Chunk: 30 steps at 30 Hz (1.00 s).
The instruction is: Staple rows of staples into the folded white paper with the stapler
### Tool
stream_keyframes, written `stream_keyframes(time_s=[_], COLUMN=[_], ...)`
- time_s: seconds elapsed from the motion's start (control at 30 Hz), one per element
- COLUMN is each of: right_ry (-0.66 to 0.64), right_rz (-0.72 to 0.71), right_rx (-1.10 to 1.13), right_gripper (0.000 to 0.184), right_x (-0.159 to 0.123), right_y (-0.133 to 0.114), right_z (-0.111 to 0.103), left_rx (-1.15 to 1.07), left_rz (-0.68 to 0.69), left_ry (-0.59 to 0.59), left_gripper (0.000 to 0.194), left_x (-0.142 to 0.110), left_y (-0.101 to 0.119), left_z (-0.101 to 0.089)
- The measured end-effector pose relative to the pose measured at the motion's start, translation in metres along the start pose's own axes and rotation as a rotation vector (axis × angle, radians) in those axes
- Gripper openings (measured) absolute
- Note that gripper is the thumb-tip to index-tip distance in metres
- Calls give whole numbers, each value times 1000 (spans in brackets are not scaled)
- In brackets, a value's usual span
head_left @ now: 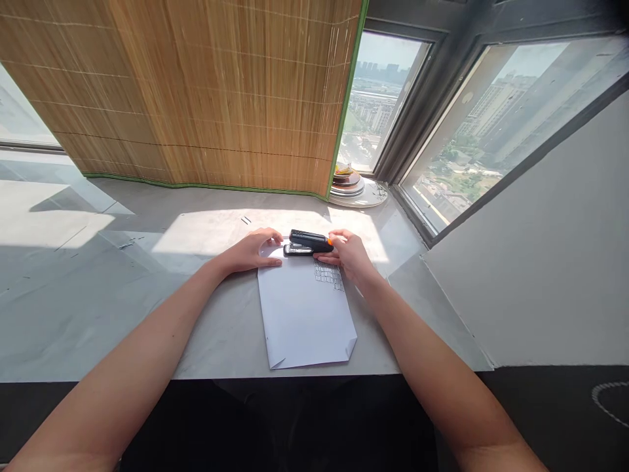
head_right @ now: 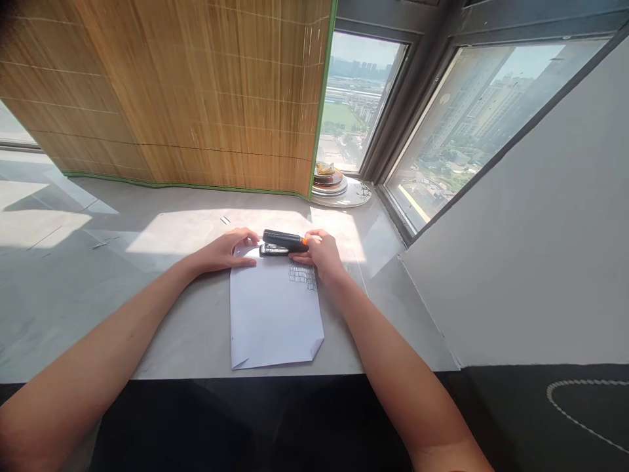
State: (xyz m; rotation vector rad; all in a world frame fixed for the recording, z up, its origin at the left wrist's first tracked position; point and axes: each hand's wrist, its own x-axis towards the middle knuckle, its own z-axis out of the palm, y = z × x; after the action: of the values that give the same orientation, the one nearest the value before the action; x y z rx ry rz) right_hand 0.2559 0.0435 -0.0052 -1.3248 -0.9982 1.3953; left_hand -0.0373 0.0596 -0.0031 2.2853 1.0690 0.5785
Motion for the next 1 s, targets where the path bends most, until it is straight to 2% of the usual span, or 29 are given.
stream_keyframes(time_s=[0.23, 0.3, 0.37, 0.43, 0.5, 0.57, 0.63, 0.67, 0.73, 0.77, 0.83, 0.9, 0.93, 0.97, 1.0], right_ry=[9, 6, 41, 66, 29, -67, -164, -193, -190, -156, -53, 64, 119, 163, 199], right_rz=[-15, -38, -129, -308, -498, -625, -673, -682, -709, -734, -809, -900, -957, -1021, -1091], right_rx=[-47, -109, -222, -365, -514, -641, -704, -707, -679, -657, -611, -585, -588, -601, -616], right_gripper=[17, 24, 39, 48, 46, 47, 43, 36, 21, 18, 17, 17, 15, 14, 13], right_x=[1, 1, -1, -2, -1, 3, 7, 10, 12, 11, 6, -2, -6, -10, -13], right_y=[-1, -1, -1, -2, -2, 1, 5, 7, 9, 9, 5, -1, -4, -6, -8], right_z=[-2, -3, -4, -4, -4, -5, -5, -5, -5, -4, -2, 1, 3, 4, 5], left_rx=[-13, -22, -28, -30, -28, -25, -28, -36, -74, -113, -253, -502, -655, -808, -943], left_rz=[-69, -69, -59, -40, -21, -13, -8, -5, -3, -6, -29, -115, -193, -288, -389], left_ry=[4, 11, 15, 18, 20, 27, 37, 48, 114, 184, 395, 576, 591, 545, 449], left_gripper=[53, 52, 51, 49, 48, 47, 47, 48, 50, 49, 48, 55, 60, 65, 71], left_x=[-1, -1, 0, 0, 0, 1, 0, 0, 1, 1, 2, 4, 5, 6, 7], left_y=[2, 3, 3, 2, 1, 0, 1, 2, 6, 9, 15, 21, 23, 24, 26], left_z=[-1, -1, -1, -1, 0, 1, 1, 1, 0, 0, 1, 2, 3, 4, 5])
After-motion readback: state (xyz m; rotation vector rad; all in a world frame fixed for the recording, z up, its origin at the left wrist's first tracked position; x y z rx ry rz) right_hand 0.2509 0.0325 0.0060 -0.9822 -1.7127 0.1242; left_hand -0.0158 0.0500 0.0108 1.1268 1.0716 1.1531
